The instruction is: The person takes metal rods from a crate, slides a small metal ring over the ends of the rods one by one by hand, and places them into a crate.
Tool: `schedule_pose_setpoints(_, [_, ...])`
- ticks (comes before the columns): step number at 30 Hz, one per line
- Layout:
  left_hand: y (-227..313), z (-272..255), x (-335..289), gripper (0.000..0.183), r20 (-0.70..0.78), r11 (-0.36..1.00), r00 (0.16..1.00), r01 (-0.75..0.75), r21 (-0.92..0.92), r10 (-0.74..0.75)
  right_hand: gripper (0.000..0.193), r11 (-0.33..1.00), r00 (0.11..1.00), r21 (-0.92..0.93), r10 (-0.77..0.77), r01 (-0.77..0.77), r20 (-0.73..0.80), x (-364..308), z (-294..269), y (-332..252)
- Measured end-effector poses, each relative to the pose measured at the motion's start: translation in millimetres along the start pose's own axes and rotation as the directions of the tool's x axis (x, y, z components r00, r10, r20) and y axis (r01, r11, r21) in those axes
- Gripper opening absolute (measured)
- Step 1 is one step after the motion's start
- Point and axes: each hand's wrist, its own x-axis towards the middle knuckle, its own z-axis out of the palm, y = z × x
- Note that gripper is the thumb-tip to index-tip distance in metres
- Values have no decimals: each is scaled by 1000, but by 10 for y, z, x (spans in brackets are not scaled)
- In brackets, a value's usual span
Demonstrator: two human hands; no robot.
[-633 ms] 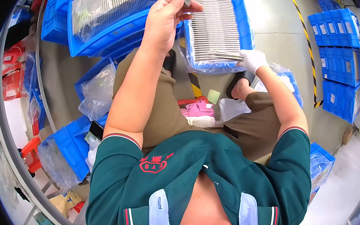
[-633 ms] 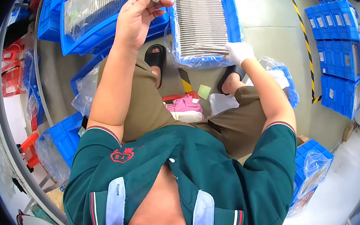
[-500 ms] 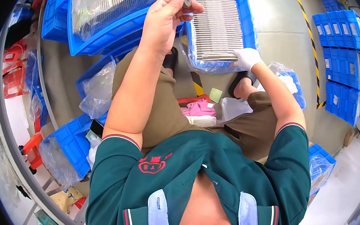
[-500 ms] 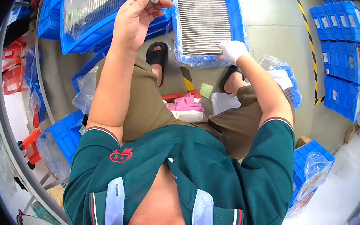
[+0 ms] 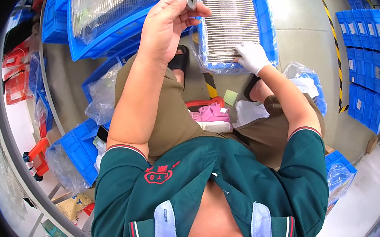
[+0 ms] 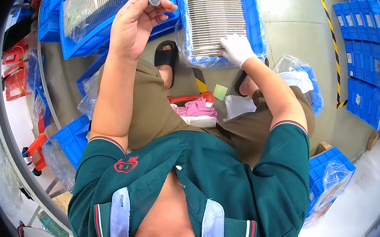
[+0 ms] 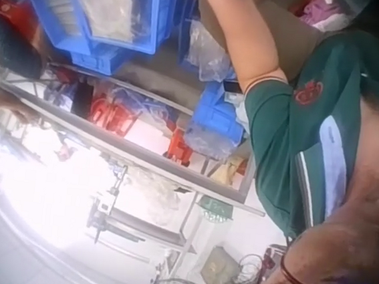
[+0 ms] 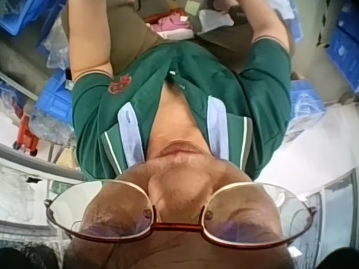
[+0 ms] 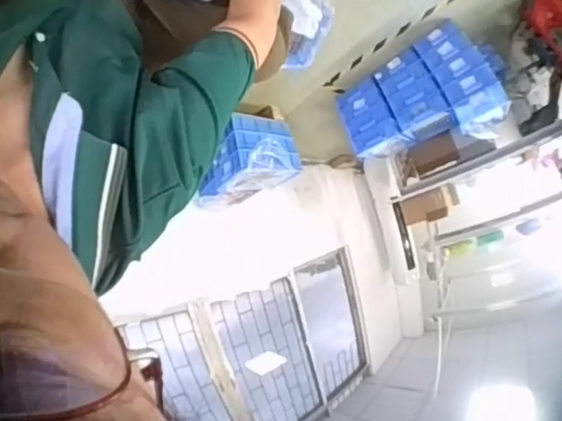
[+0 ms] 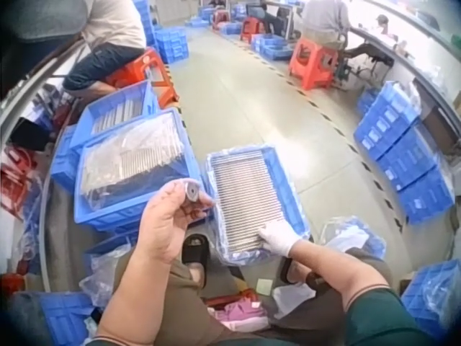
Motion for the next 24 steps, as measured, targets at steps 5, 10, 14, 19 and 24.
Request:
schedule_pose_setpoints(5, [-10,-46,-12,27,-3,1000,1000,30,1,-30,24,1000,1000,-16,8,-9,-26,38,56,25])
schedule_pose_setpoints(10, [-20,-61,-19,29,-4,999,999,51,-12,-51,25,998,998,-26,56,-56,22,81,62,10])
schedule_pose_setpoints(14, [19,-119,-50,30,-20,997,997,73,-32,-73,27,999,1000,49,0,-1,5,88,-67,-55])
schedule_pose_setpoints(19, [20,-139,-45,30,-13,996,997,75,-49,-76,23,995,988,6,-95,95,125,117,-53,-46])
schedule_pose_setpoints(24, [24,-113,-78,30,-36,996,995,89,-30,-90,14,984,964,-93,-125,150,236,251,-10,5])
